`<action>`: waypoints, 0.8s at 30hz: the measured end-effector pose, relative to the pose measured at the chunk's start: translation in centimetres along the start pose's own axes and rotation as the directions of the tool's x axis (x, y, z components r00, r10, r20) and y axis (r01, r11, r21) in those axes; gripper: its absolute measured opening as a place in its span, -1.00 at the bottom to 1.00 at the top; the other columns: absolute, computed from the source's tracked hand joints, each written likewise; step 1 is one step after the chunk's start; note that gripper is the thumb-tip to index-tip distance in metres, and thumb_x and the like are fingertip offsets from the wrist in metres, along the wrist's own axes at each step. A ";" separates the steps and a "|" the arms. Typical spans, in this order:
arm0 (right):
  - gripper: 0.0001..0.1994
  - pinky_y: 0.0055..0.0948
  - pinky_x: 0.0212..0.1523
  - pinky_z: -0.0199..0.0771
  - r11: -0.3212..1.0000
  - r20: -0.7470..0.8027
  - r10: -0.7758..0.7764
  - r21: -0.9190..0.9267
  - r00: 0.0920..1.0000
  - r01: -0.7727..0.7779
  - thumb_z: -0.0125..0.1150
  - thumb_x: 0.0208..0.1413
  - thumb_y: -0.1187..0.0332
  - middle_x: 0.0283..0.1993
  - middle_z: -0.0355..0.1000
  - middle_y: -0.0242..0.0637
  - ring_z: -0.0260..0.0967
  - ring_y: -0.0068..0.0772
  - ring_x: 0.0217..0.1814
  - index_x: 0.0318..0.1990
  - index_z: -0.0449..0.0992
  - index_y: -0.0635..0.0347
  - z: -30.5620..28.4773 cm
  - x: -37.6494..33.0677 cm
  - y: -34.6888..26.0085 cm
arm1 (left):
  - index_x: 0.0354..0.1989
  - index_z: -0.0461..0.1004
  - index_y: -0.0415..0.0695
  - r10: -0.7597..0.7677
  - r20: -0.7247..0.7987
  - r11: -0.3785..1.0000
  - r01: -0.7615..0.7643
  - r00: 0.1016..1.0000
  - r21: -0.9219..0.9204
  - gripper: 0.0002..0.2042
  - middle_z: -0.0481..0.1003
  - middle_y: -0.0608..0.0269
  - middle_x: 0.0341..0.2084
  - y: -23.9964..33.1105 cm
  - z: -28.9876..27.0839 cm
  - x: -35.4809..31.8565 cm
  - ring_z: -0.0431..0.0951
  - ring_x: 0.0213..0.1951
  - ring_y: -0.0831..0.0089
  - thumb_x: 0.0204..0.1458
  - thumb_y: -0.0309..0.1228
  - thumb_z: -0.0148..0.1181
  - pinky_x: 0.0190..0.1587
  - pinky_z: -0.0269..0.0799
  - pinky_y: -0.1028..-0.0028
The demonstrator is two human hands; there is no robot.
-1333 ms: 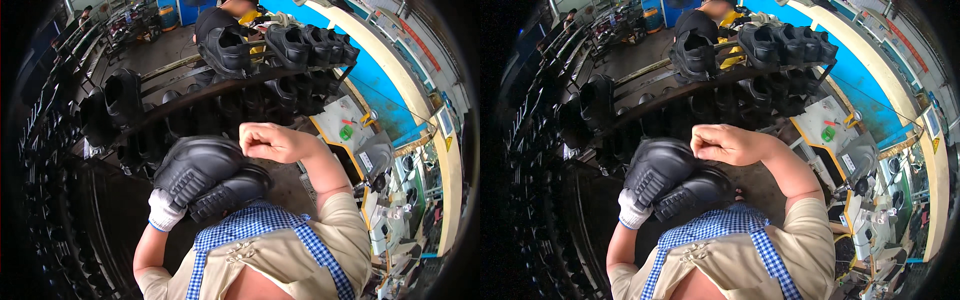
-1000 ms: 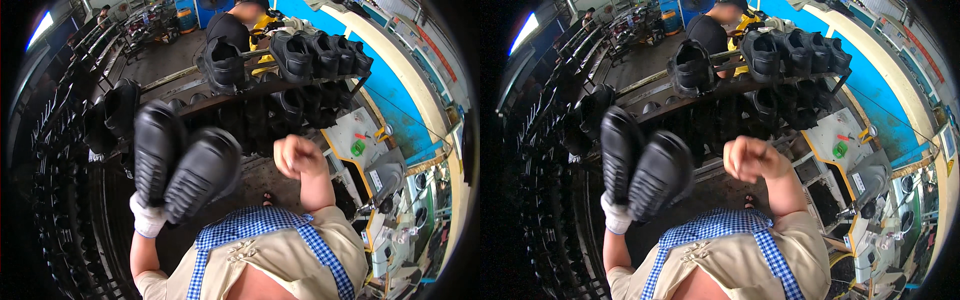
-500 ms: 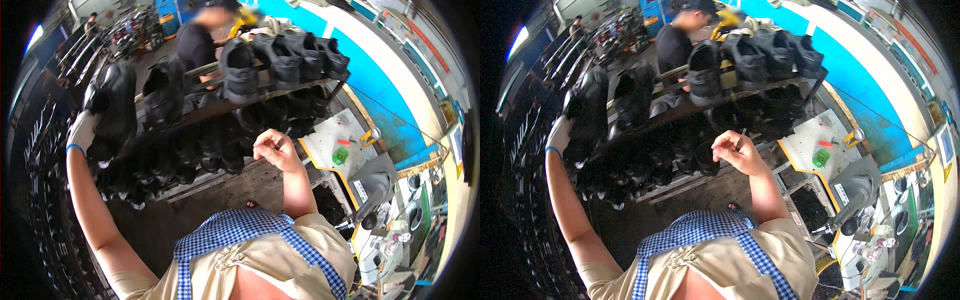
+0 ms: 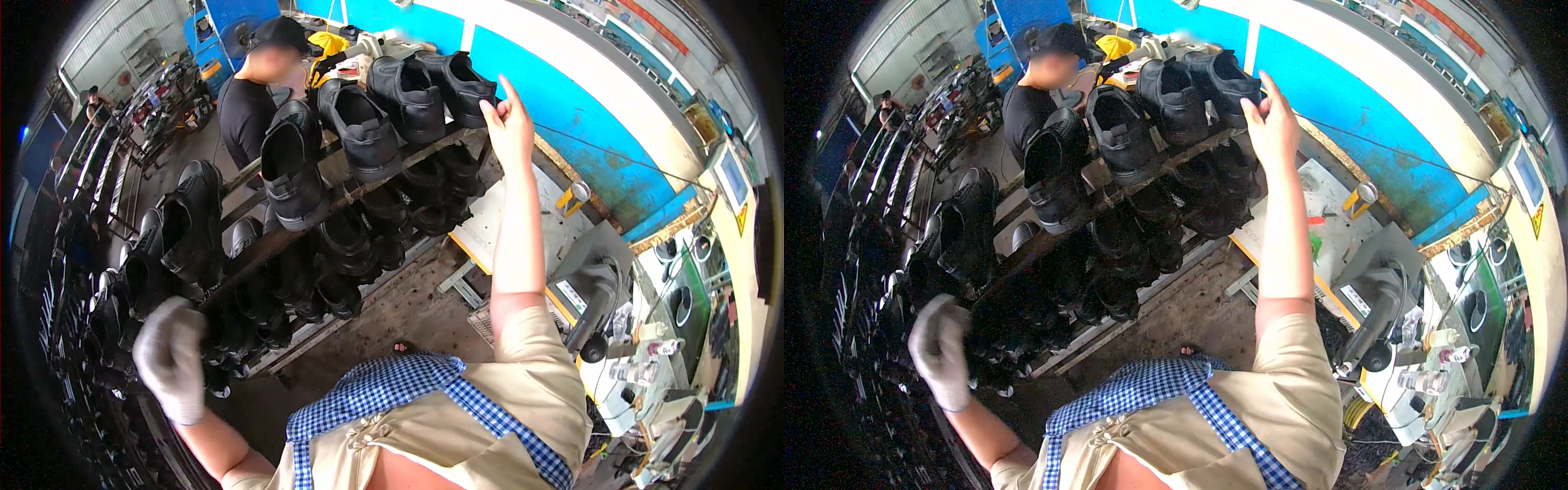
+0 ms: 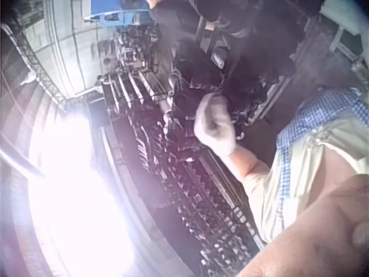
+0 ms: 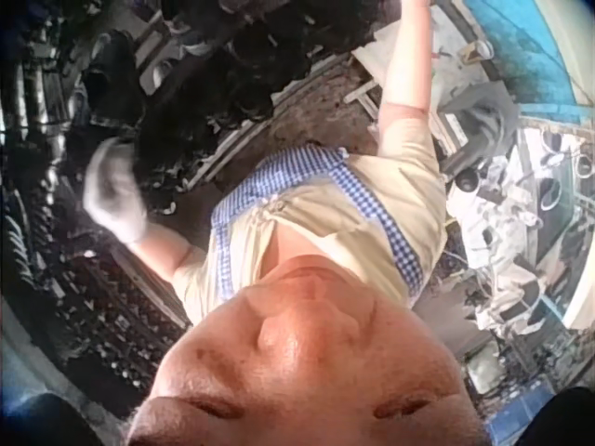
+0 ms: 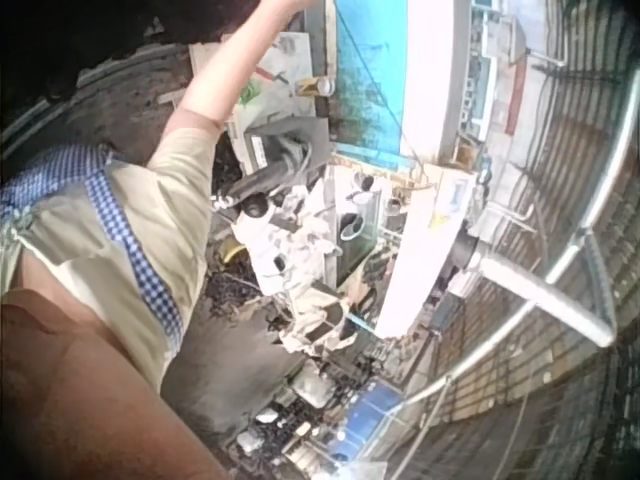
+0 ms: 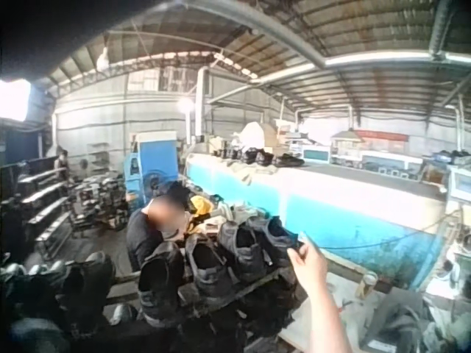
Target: The person picks up black shoes from a rack and inspects them by hand, using a small tool to probe the seams and edges. The person handles the shoes one at a time, turning them over to check different angles before placing them back on the rack.
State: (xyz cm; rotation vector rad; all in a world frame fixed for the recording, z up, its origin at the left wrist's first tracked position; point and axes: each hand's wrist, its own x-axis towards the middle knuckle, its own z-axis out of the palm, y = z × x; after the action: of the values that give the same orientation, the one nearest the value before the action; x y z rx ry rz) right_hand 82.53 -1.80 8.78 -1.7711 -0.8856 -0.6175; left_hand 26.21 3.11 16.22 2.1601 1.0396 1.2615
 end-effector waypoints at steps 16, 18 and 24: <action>-0.71 -0.57 -0.68 0.04 0.987 -0.029 0.147 0.073 0.989 -0.144 0.52 0.02 0.27 -0.77 0.21 -0.47 0.07 -0.76 -0.71 -0.35 0.49 0.20 -13.5 -15.0 -11.1 | 0.00 0.55 -0.29 0.069 0.835 0.715 0.557 0.545 -0.423 -0.68 0.59 0.10 -0.26 -4.7 14.4 -8.9 0.59 -0.22 0.39 0.25 -0.28 0.17 -0.09 0.48 0.41; -0.75 -0.61 -0.64 -0.02 0.987 0.148 0.142 0.050 0.979 -0.151 0.51 0.01 0.35 -0.73 0.19 -0.57 0.02 -0.81 -0.66 -0.38 0.49 0.21 -16.3 -18.2 -13.4 | 0.04 0.53 -0.28 0.276 0.728 0.761 0.320 0.627 -0.564 -0.68 0.58 0.05 -0.13 -3.4 16.2 -8.0 0.58 -0.07 0.27 0.24 -0.29 0.17 0.05 0.44 0.34; -0.77 -0.58 -0.59 0.01 0.899 0.704 0.185 0.160 0.685 -0.407 0.47 0.07 0.34 -0.66 0.15 -0.61 0.01 -0.80 -0.61 -0.38 0.48 0.18 -17.7 -22.9 -15.8 | 0.02 0.52 -0.25 0.667 0.510 0.693 -0.201 0.543 -0.692 -0.45 0.54 -0.08 -0.09 2.4 20.7 -6.1 0.55 -0.02 0.01 -0.04 -0.10 0.43 0.04 0.44 0.19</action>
State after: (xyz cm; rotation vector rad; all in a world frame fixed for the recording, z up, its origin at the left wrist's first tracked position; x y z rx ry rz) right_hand 56.12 -21.49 6.60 -1.8033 -1.0615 0.4224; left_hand 43.31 -3.00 4.24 2.1477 -0.2777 0.5754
